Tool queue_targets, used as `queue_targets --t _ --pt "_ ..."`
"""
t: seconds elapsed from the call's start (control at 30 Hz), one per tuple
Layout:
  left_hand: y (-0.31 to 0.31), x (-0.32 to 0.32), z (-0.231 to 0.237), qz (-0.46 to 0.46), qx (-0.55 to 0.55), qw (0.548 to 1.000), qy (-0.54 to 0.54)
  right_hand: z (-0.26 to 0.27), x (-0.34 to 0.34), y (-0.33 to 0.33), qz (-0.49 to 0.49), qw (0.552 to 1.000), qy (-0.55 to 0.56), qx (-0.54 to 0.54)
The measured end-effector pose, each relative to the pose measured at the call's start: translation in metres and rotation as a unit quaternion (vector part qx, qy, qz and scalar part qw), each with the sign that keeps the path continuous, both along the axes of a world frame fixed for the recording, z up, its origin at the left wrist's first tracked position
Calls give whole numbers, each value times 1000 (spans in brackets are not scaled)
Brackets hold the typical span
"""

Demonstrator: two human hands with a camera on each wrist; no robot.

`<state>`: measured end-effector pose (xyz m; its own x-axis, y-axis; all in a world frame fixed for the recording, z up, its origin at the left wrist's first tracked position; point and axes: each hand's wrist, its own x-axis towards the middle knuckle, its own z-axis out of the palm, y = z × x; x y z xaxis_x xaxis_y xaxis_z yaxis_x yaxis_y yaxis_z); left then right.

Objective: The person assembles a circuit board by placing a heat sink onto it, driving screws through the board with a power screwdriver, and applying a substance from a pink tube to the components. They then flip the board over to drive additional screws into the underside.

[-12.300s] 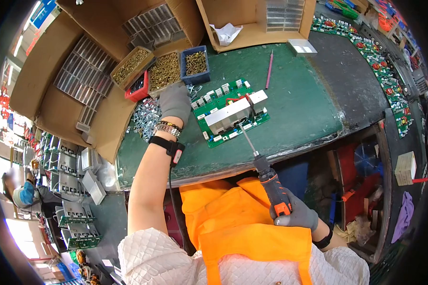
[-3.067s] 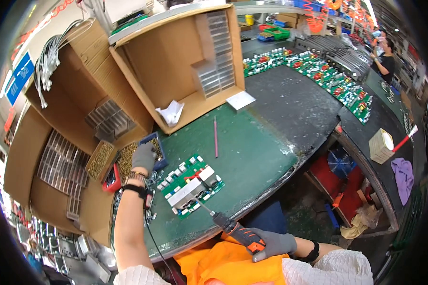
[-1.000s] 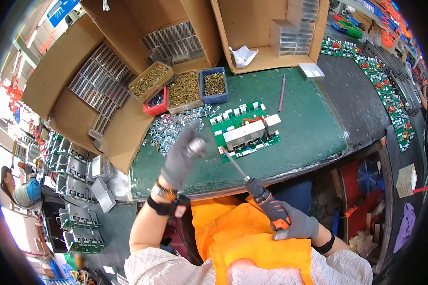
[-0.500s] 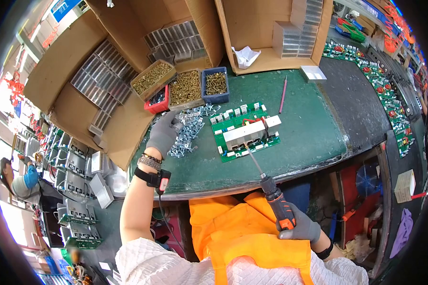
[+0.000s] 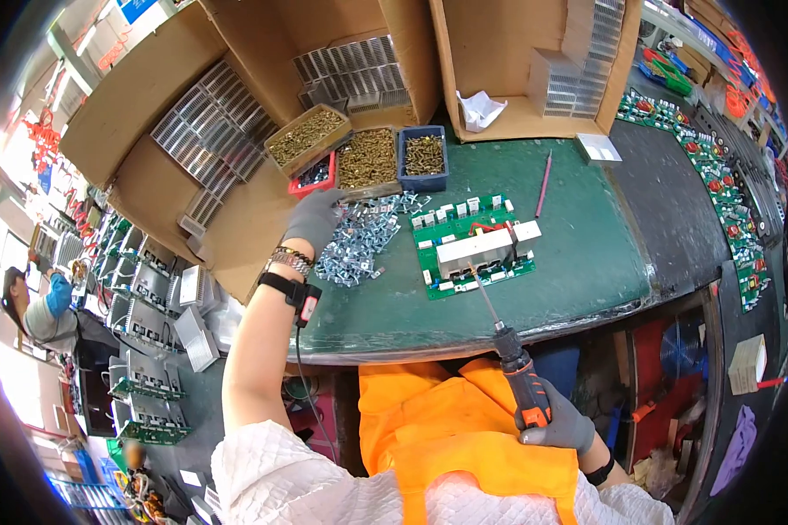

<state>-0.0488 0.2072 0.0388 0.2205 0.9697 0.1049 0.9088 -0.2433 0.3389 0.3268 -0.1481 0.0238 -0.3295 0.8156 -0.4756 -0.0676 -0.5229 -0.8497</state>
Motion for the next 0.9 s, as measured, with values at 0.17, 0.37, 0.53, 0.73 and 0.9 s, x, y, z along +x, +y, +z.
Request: queue_targets --t 0.17,0.37,0.53,0.73,0.9 --pt "7 6 -3 -13 9 999 35 -4 2 -4 -9 1000 1 1" --pt "11 -4 1 -10 -24 999 21 -3 3 -5 -35 999 19 -22" --pt "-7 -2 21 8 -49 999 -6 -7 3 -5 -25 1000 6 -3" --pt "-14 -3 21 -12 -34 999 -8 -5 3 -2 -16 1000 27 -3" --pt "-10 -12 27 0 -71 997 -25 -14 5 -6 -10 1000 6 7"
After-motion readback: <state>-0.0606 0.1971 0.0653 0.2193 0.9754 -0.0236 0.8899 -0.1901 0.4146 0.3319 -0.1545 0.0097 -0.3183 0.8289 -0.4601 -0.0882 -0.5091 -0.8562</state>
